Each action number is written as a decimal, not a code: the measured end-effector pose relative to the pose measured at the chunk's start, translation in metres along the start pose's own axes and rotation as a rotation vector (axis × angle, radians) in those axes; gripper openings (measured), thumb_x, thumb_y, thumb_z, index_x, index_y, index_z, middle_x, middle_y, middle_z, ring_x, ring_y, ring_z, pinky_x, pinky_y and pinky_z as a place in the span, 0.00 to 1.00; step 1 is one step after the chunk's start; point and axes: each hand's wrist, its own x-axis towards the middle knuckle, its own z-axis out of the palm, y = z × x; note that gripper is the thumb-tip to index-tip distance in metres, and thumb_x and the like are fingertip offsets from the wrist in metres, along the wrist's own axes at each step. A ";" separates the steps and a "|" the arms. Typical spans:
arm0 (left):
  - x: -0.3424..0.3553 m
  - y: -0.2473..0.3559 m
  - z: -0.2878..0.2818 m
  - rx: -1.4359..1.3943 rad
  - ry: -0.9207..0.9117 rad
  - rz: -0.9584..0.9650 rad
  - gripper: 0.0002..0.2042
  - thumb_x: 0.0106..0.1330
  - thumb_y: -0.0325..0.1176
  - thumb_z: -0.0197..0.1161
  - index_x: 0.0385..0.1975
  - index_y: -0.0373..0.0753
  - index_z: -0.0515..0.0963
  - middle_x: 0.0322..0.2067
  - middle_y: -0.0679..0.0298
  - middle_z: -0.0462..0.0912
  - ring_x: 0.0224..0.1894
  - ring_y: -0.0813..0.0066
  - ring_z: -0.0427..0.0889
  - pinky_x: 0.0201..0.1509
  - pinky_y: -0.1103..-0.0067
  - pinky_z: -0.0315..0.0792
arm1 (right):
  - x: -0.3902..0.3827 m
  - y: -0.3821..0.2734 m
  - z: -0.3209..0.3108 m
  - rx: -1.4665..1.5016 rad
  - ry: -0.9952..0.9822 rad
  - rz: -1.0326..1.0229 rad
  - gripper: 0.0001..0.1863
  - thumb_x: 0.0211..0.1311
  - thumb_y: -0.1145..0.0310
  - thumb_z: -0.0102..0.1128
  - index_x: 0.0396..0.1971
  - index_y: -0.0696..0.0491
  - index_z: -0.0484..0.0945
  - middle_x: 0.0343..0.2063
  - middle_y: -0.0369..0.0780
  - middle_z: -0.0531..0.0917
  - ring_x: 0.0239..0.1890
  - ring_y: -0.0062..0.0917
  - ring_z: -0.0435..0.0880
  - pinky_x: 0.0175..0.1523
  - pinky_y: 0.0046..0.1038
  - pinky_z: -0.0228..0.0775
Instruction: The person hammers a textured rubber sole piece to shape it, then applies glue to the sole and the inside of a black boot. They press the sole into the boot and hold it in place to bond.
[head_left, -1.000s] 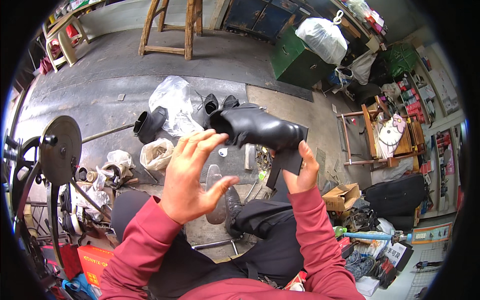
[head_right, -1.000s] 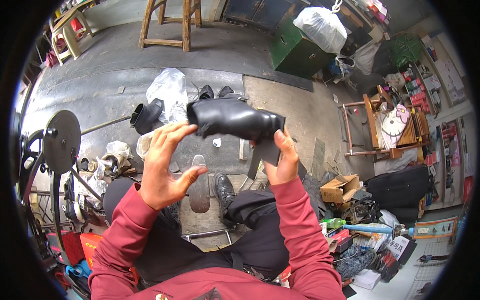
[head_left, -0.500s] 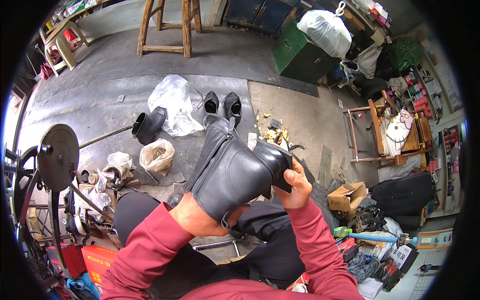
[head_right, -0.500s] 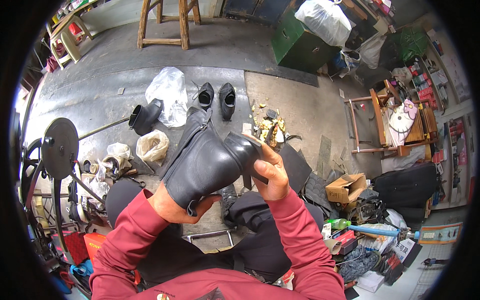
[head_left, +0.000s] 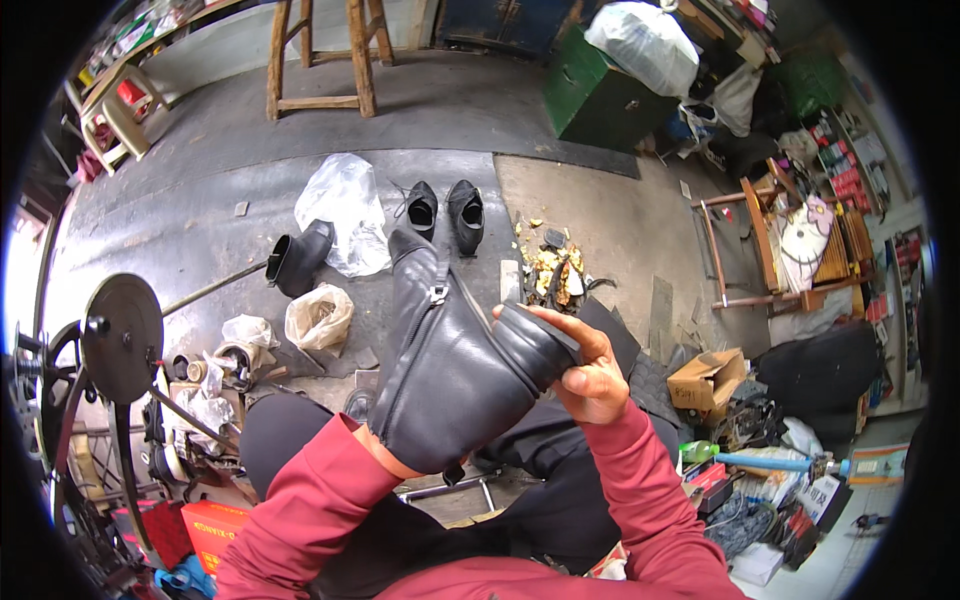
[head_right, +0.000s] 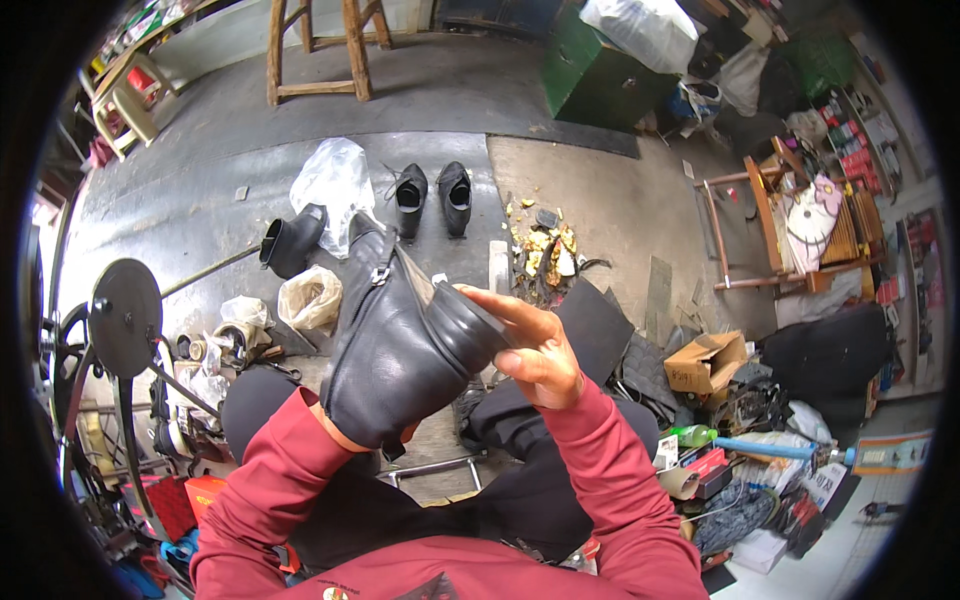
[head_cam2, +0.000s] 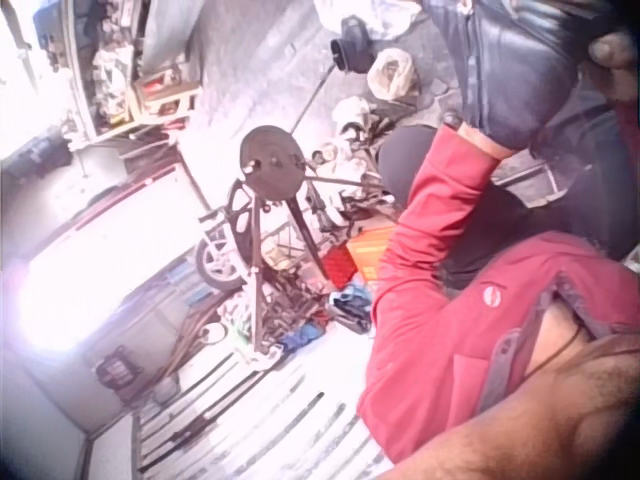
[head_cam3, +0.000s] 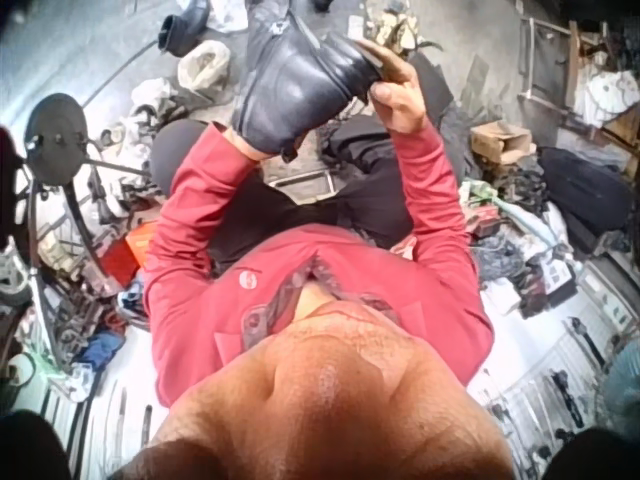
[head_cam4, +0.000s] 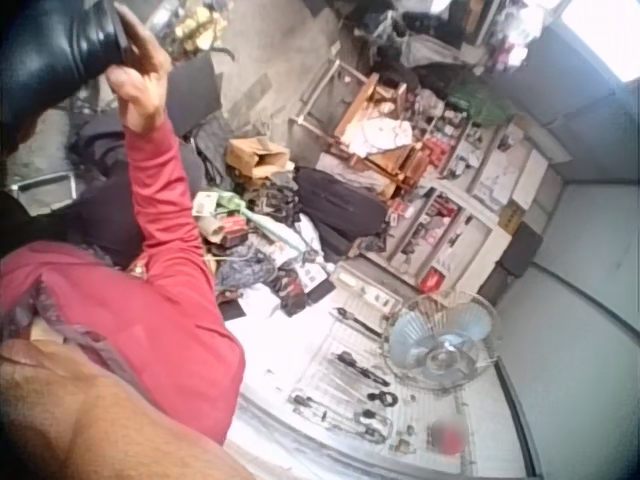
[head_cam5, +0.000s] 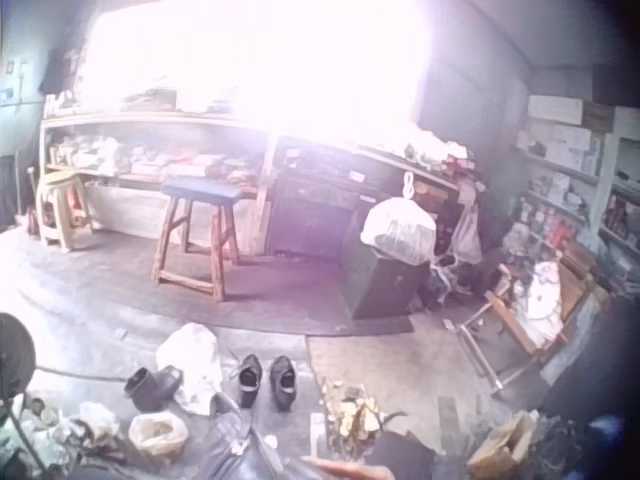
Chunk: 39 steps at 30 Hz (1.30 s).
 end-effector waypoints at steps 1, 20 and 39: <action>0.001 0.003 -0.005 -0.041 -0.078 -0.083 0.21 0.77 0.36 0.60 0.67 0.39 0.75 0.51 0.63 0.85 0.48 0.74 0.85 0.57 0.73 0.78 | 0.002 -0.003 0.002 0.001 -0.009 0.020 0.44 0.60 0.60 0.68 0.74 0.65 0.67 0.68 0.50 0.77 0.71 0.35 0.75 0.78 0.38 0.60; -0.067 -0.035 -0.054 -0.145 0.628 -0.438 0.18 0.72 0.34 0.70 0.55 0.28 0.85 0.48 0.57 0.89 0.44 0.70 0.88 0.52 0.73 0.84 | -0.127 -0.023 -0.069 -0.421 0.926 -0.420 0.23 0.80 0.54 0.59 0.26 0.55 0.80 0.21 0.30 0.78 0.25 0.12 0.73 0.32 0.20 0.65; -0.083 -0.031 -0.043 -0.082 0.534 -0.567 0.13 0.74 0.34 0.69 0.51 0.32 0.85 0.45 0.61 0.88 0.46 0.72 0.86 0.55 0.74 0.77 | -0.173 0.247 -0.172 -0.492 0.704 0.378 0.15 0.68 0.67 0.69 0.52 0.54 0.84 0.30 0.37 0.89 0.31 0.19 0.85 0.41 0.29 0.78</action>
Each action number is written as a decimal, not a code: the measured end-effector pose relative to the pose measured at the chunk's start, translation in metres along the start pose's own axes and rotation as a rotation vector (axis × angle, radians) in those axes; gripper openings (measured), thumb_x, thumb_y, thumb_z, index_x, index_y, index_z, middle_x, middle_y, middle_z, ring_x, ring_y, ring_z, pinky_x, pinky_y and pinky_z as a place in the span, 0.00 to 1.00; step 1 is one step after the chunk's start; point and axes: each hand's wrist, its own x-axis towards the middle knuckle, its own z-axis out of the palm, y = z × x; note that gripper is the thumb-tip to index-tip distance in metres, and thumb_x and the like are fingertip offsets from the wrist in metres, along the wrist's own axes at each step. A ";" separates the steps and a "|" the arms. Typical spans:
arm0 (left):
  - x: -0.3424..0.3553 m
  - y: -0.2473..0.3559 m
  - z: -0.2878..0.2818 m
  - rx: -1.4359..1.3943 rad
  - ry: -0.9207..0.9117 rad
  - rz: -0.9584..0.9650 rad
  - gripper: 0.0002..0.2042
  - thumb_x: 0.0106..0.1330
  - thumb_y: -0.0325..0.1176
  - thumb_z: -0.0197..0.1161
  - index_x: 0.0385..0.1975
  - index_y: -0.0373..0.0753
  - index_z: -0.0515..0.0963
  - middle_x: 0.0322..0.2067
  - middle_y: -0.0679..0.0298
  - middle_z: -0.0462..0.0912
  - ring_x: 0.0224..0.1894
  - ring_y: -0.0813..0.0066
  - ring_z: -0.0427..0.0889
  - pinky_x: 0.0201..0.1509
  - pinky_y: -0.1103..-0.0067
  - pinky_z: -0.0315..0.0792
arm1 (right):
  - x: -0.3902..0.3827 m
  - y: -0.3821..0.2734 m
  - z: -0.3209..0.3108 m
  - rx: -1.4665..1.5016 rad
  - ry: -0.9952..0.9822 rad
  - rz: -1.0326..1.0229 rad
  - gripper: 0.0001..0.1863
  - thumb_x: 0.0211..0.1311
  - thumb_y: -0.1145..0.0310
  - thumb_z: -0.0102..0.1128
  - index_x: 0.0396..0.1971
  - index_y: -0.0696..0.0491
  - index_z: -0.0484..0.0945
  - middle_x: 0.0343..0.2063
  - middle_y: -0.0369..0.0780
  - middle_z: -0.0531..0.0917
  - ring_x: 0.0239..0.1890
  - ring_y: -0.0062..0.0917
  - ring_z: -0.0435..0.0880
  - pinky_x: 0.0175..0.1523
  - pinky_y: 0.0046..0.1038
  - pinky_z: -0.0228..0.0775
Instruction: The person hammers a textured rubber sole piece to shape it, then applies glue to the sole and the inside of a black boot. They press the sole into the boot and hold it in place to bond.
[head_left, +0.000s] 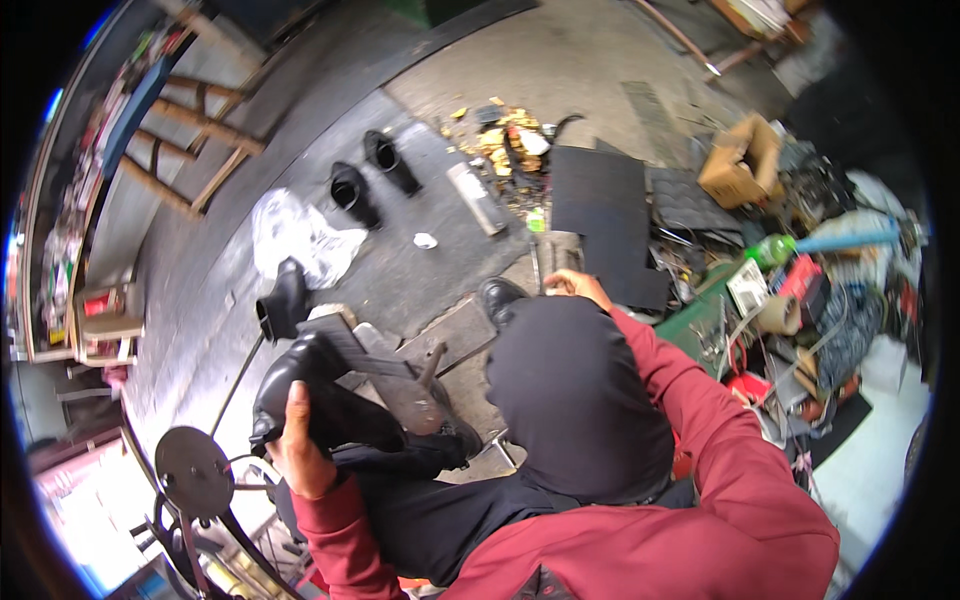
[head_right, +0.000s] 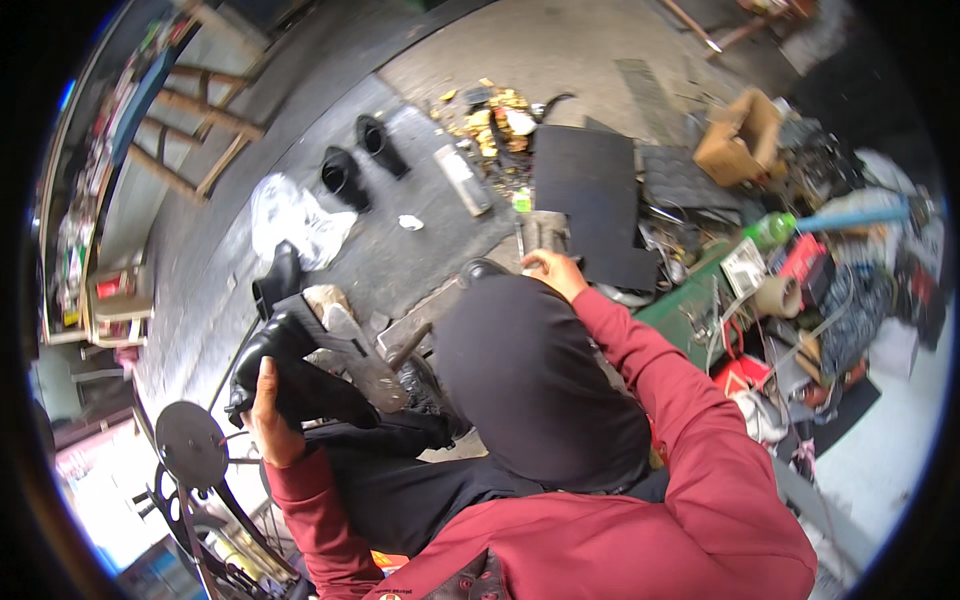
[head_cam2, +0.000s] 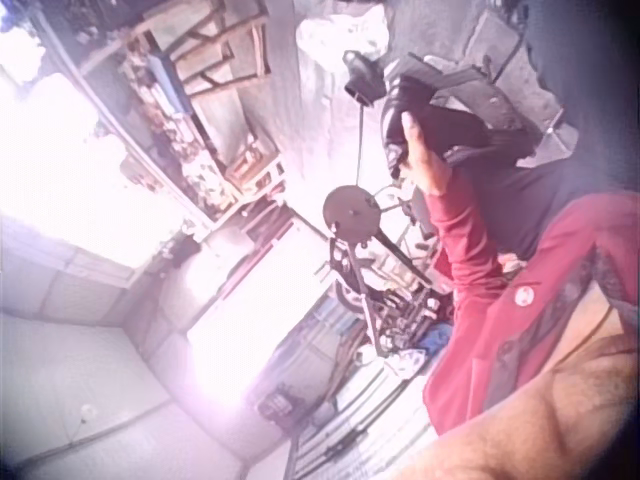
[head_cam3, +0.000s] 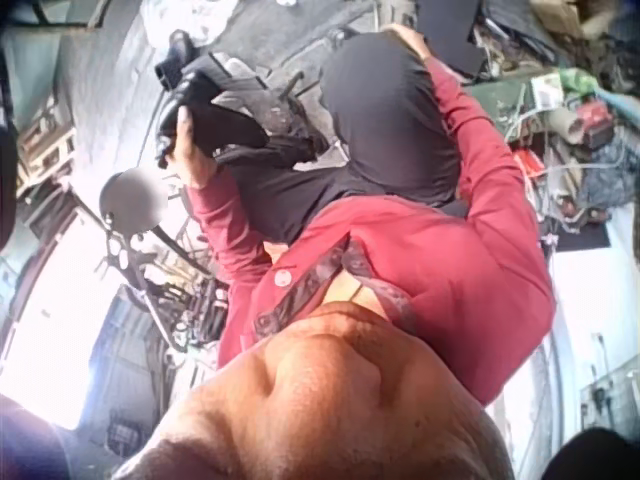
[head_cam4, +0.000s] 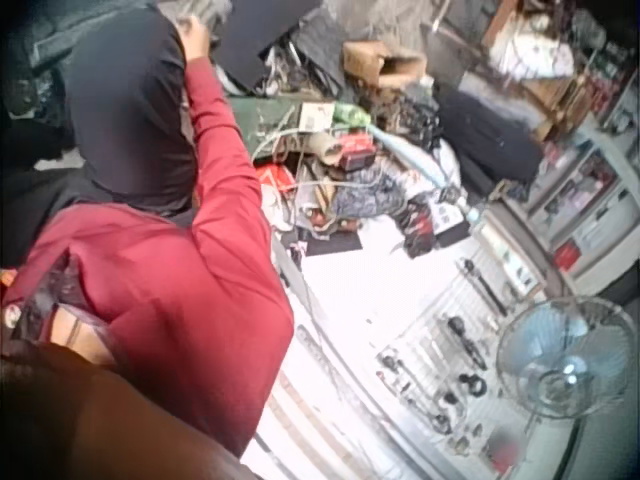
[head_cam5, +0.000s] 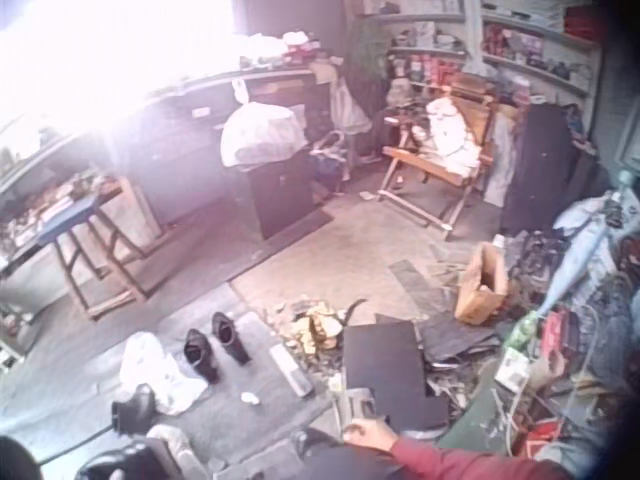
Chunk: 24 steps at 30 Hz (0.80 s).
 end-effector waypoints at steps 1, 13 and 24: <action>-0.002 0.007 0.003 -0.078 -0.023 -0.060 0.13 0.74 0.35 0.68 0.50 0.31 0.84 0.44 0.62 0.87 0.45 0.72 0.84 0.54 0.74 0.77 | 0.022 -0.011 0.005 -0.098 -0.066 0.101 0.17 0.67 0.66 0.70 0.54 0.54 0.84 0.31 0.38 0.88 0.32 0.20 0.85 0.42 0.30 0.79; 0.012 0.030 0.018 -0.056 0.022 -0.280 0.21 0.71 0.34 0.68 0.59 0.30 0.79 0.49 0.56 0.87 0.49 0.68 0.86 0.57 0.72 0.79 | 0.209 -0.062 0.141 -0.581 -0.193 -0.214 0.38 0.58 0.58 0.78 0.69 0.48 0.75 0.57 0.49 0.79 0.60 0.44 0.81 0.64 0.39 0.75; 0.040 0.024 0.019 -0.155 -0.017 -0.483 0.15 0.72 0.27 0.68 0.55 0.29 0.82 0.47 0.59 0.87 0.48 0.72 0.84 0.57 0.75 0.76 | 0.233 -0.041 0.163 -0.520 -0.136 -0.335 0.14 0.68 0.69 0.69 0.51 0.55 0.85 0.41 0.39 0.84 0.41 0.26 0.84 0.48 0.28 0.74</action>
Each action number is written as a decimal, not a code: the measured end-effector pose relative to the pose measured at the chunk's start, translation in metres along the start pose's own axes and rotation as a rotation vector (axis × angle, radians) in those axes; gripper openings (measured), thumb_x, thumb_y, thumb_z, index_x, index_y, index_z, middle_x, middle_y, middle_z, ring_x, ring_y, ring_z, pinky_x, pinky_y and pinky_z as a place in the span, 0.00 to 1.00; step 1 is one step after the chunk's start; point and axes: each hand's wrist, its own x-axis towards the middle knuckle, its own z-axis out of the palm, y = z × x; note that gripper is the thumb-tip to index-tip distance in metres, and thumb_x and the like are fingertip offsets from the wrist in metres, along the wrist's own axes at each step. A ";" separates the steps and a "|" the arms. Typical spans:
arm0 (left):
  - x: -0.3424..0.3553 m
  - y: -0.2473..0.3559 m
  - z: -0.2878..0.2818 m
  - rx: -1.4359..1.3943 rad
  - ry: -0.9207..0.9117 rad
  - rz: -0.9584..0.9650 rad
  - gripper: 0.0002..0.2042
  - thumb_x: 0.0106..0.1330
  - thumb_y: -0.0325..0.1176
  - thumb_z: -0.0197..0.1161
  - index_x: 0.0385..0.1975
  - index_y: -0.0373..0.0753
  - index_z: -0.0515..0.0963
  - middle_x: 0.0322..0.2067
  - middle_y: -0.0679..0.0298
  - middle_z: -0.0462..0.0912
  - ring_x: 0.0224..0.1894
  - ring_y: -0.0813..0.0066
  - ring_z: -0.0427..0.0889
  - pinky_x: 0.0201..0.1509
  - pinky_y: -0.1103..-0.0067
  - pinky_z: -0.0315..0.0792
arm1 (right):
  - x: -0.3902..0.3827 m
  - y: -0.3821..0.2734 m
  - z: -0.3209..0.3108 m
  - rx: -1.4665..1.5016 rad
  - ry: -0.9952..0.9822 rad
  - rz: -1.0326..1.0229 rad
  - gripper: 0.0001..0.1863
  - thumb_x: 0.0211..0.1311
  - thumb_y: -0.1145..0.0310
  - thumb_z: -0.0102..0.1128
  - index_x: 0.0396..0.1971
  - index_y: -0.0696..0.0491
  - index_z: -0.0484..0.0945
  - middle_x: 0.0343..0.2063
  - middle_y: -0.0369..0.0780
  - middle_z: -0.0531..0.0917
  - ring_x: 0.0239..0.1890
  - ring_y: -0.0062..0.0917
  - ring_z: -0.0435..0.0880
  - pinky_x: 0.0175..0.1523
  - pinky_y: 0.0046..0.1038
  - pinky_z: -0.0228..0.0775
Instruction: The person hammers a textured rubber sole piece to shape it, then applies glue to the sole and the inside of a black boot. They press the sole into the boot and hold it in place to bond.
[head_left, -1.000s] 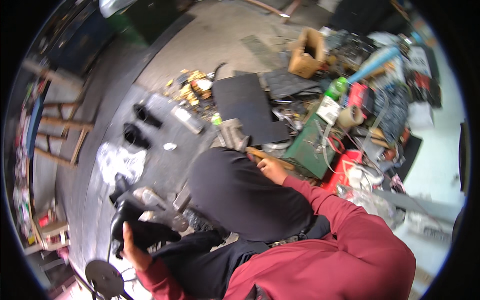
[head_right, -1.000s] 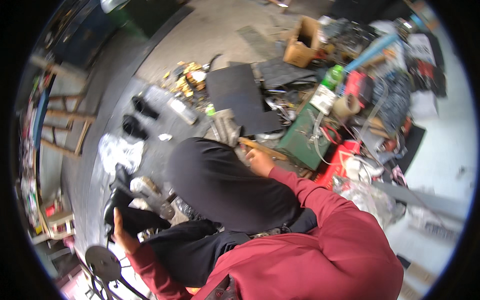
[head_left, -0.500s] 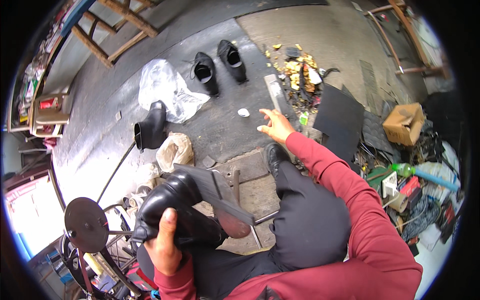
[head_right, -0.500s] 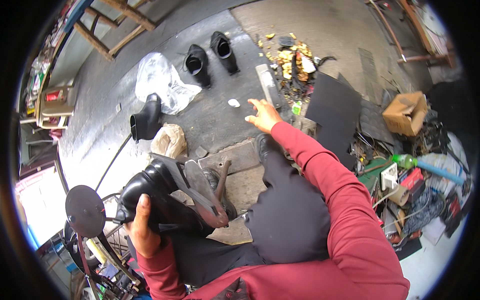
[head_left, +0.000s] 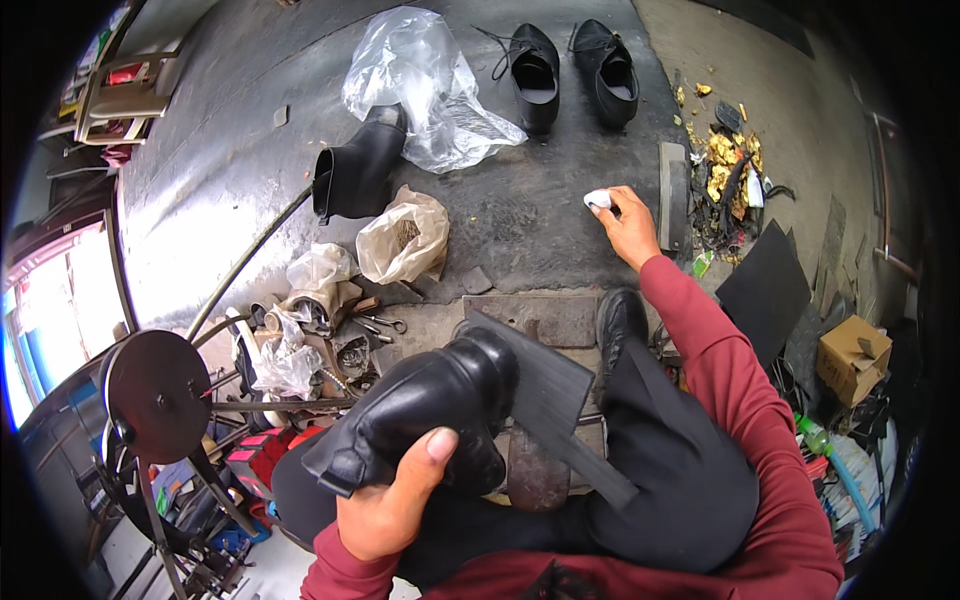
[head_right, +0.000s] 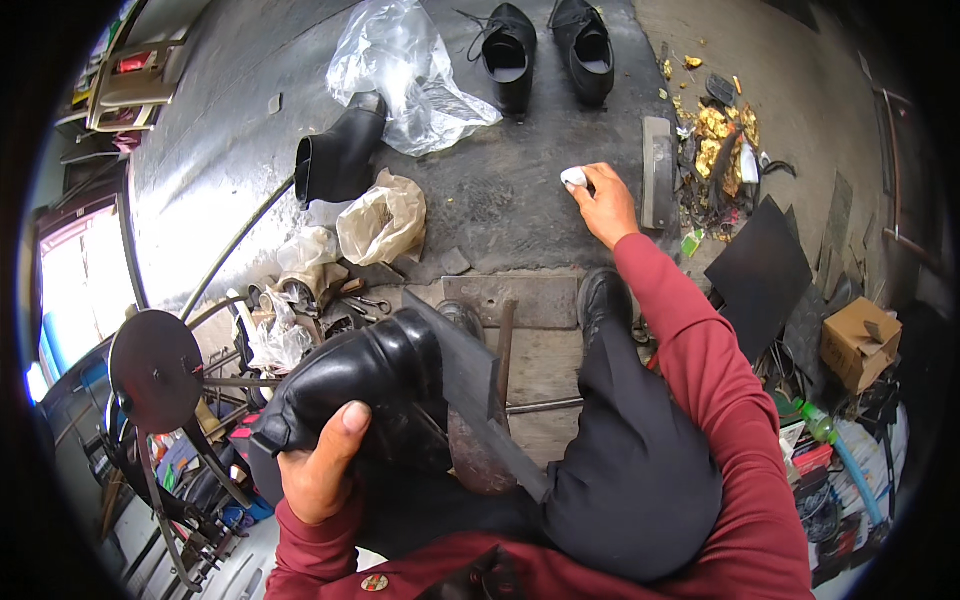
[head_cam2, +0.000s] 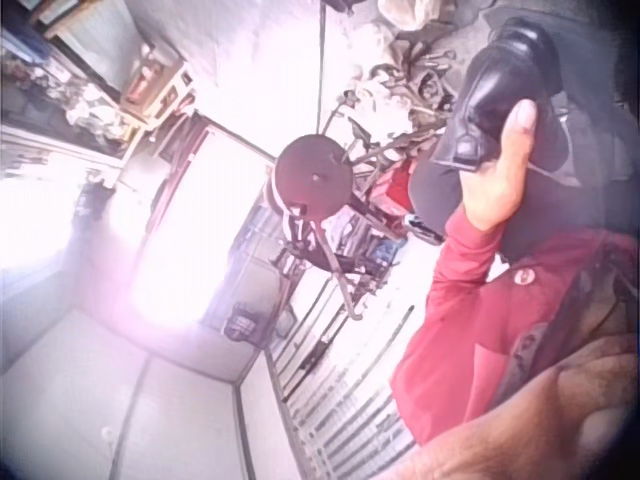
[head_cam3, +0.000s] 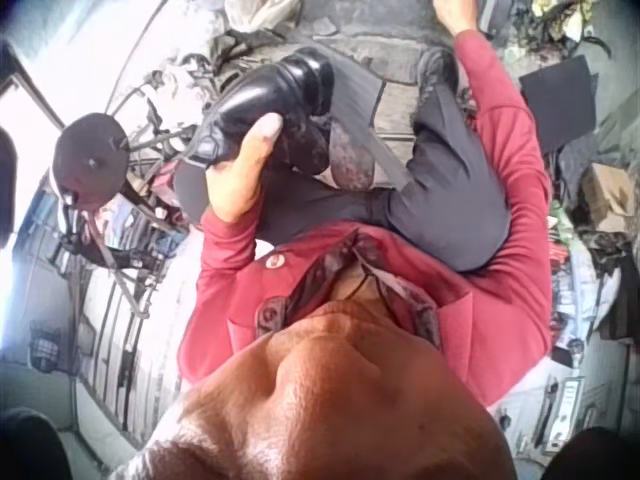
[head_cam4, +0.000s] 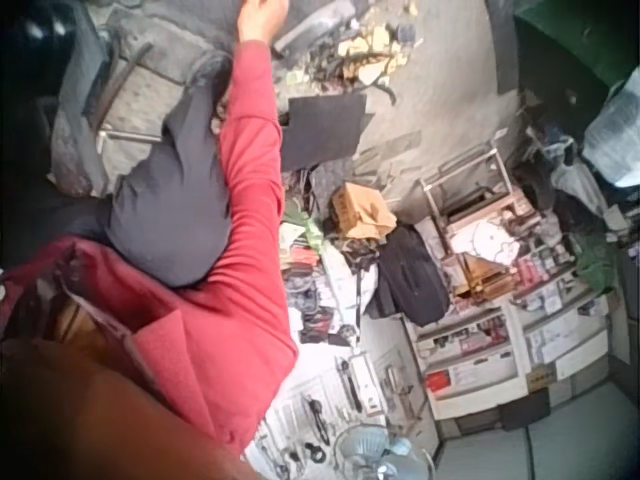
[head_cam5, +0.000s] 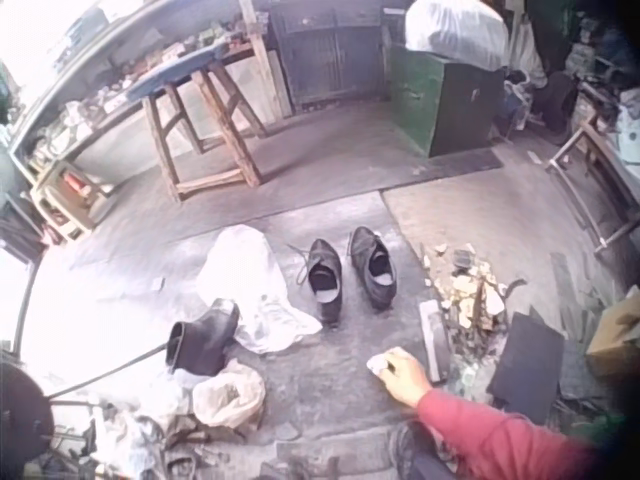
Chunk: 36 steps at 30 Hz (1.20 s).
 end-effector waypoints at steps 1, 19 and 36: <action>0.002 0.001 0.000 0.016 -0.014 0.005 0.15 0.72 0.27 0.67 0.55 0.28 0.82 0.46 0.59 0.87 0.48 0.72 0.84 0.57 0.75 0.76 | 0.000 -0.004 -0.003 0.074 0.002 0.014 0.12 0.69 0.70 0.68 0.49 0.56 0.85 0.40 0.38 0.85 0.40 0.24 0.83 0.48 0.27 0.74; -0.035 -0.042 0.010 0.580 -0.051 0.840 0.20 0.61 0.24 0.73 0.54 0.30 0.82 0.48 0.45 0.87 0.49 0.44 0.88 0.55 0.64 0.81 | -0.132 -0.305 -0.249 0.352 -0.327 -0.248 0.24 0.73 0.71 0.58 0.66 0.59 0.73 0.39 0.39 0.84 0.39 0.19 0.84 0.44 0.25 0.78; -0.045 -0.041 0.017 0.608 -0.049 1.075 0.15 0.62 0.24 0.71 0.50 0.32 0.84 0.43 0.47 0.86 0.43 0.44 0.86 0.49 0.62 0.80 | -0.196 -0.302 -0.181 0.327 -0.138 -0.168 0.19 0.67 0.69 0.74 0.53 0.59 0.80 0.38 0.39 0.88 0.37 0.14 0.84 0.42 0.22 0.76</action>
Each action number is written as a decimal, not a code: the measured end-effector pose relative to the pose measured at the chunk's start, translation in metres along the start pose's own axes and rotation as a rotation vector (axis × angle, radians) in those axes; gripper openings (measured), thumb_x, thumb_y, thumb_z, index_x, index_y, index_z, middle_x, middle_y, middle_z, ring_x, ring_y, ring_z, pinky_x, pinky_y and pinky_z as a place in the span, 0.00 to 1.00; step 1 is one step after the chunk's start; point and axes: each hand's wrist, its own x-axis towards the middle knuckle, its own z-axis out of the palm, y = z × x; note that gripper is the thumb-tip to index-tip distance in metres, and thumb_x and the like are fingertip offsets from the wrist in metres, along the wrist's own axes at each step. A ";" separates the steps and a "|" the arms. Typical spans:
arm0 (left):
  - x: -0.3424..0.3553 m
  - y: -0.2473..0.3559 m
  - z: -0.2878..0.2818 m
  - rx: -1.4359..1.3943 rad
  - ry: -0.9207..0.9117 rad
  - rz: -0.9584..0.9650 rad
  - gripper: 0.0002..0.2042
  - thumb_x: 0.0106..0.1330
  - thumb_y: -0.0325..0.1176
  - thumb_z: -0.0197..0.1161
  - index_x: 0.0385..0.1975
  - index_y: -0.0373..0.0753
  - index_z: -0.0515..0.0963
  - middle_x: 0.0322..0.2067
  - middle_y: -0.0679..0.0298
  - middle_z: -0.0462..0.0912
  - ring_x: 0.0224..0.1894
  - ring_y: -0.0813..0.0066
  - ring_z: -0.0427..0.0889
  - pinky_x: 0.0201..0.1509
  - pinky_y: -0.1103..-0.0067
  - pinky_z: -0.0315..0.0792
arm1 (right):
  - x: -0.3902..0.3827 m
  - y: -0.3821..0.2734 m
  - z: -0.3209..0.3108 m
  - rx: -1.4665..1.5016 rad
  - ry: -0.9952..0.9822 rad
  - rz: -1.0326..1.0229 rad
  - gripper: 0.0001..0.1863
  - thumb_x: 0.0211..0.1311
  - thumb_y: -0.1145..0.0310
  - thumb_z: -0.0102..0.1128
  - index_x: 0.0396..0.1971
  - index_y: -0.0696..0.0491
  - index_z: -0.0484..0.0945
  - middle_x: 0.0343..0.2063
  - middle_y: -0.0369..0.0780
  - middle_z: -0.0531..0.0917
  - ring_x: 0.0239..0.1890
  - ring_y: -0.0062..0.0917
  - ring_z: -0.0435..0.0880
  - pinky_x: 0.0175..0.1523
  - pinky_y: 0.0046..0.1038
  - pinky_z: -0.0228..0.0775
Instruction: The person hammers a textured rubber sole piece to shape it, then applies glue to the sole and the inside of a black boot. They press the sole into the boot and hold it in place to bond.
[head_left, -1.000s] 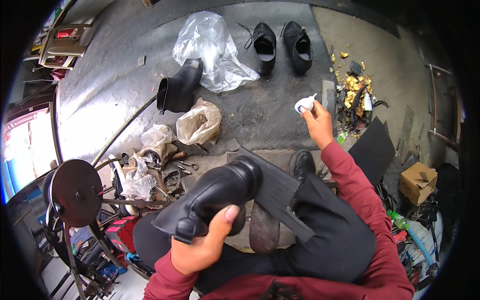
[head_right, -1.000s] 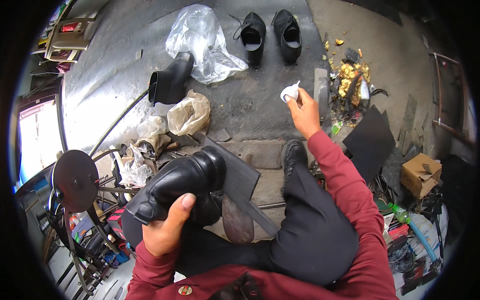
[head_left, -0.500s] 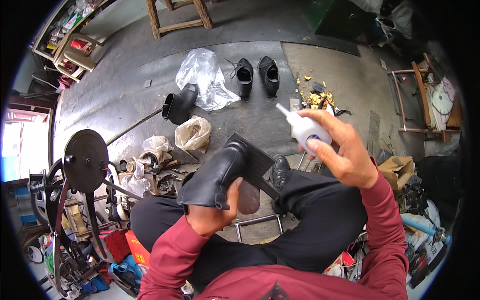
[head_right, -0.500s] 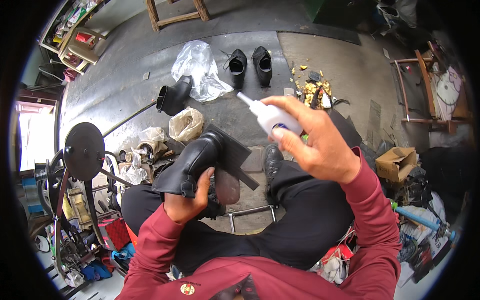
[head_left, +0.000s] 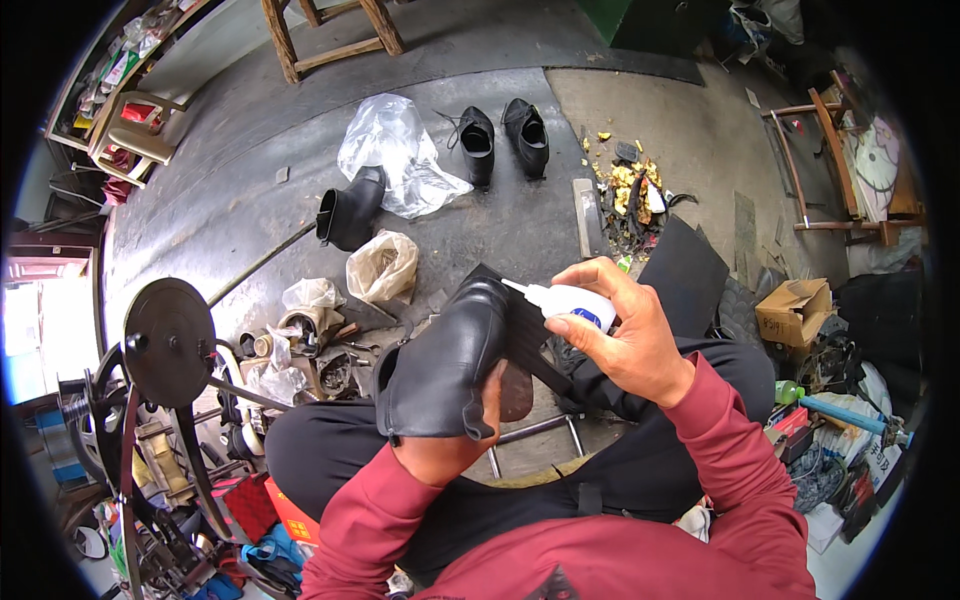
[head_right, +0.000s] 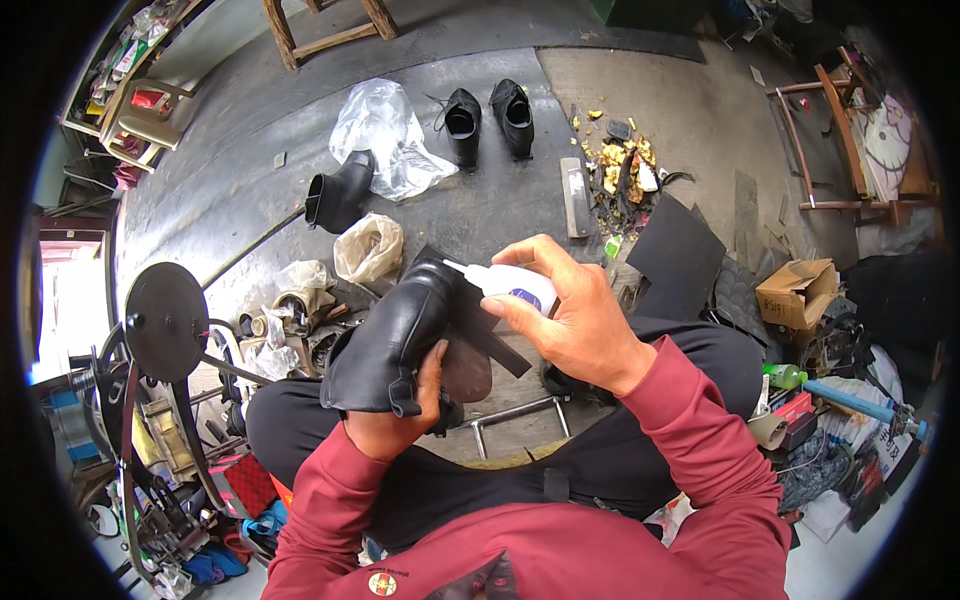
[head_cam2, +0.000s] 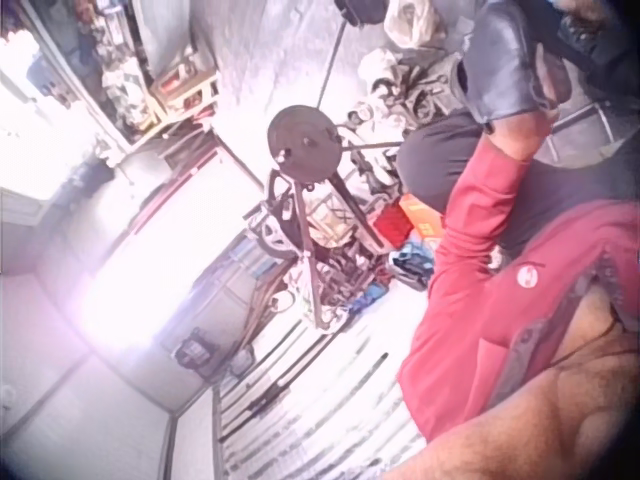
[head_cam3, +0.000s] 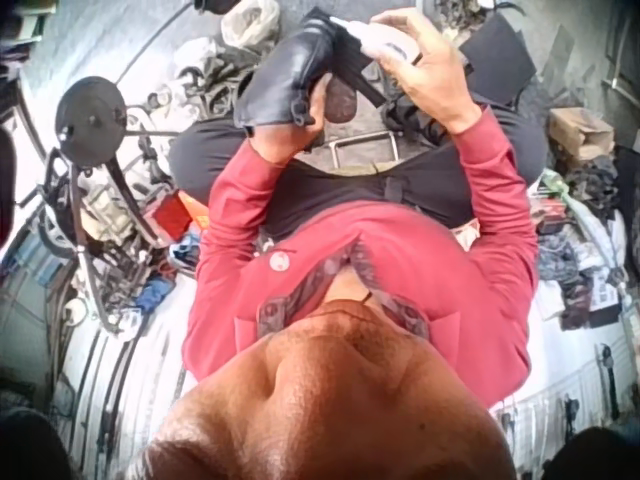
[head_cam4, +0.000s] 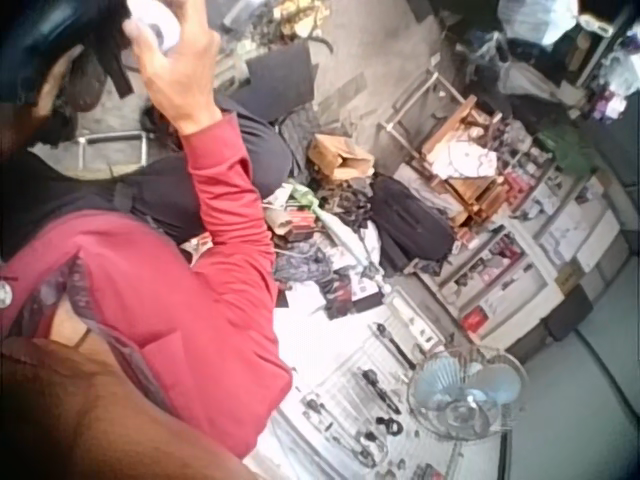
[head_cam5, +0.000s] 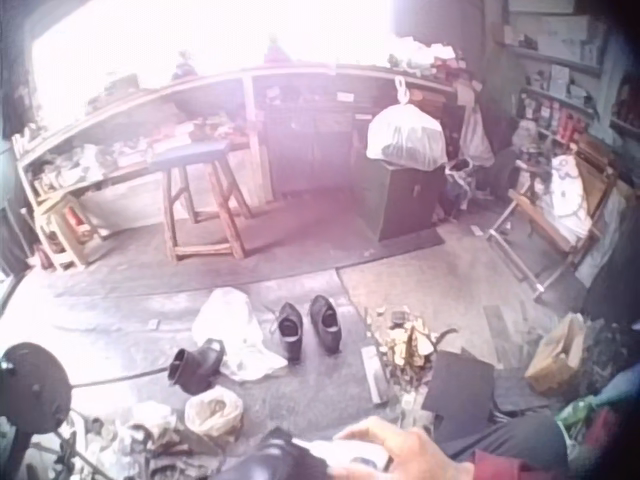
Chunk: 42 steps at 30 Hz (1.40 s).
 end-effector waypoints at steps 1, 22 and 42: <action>0.000 0.001 -0.001 0.008 -0.005 -0.021 0.15 0.62 0.23 0.71 0.50 0.33 0.85 0.42 0.48 0.87 0.42 0.46 0.87 0.49 0.64 0.81 | 0.003 -0.001 0.001 -0.042 0.003 -0.023 0.19 0.67 0.69 0.75 0.52 0.59 0.80 0.38 0.39 0.88 0.36 0.13 0.83 0.41 0.20 0.75; 0.005 0.003 -0.001 0.020 -0.102 0.029 0.17 0.62 0.23 0.67 0.52 0.33 0.82 0.43 0.46 0.85 0.42 0.42 0.84 0.47 0.60 0.78 | 0.015 -0.012 -0.003 -0.004 -0.007 0.038 0.16 0.69 0.69 0.72 0.48 0.60 0.77 0.30 0.38 0.88 0.29 0.15 0.86 0.35 0.22 0.77; -0.008 -0.007 0.002 -0.024 -0.059 -0.146 0.13 0.65 0.23 0.70 0.49 0.31 0.85 0.40 0.49 0.89 0.38 0.51 0.89 0.45 0.67 0.82 | 0.005 0.004 0.000 -0.071 -0.008 -0.029 0.16 0.68 0.69 0.73 0.46 0.60 0.76 0.26 0.40 0.87 0.28 0.18 0.87 0.32 0.25 0.77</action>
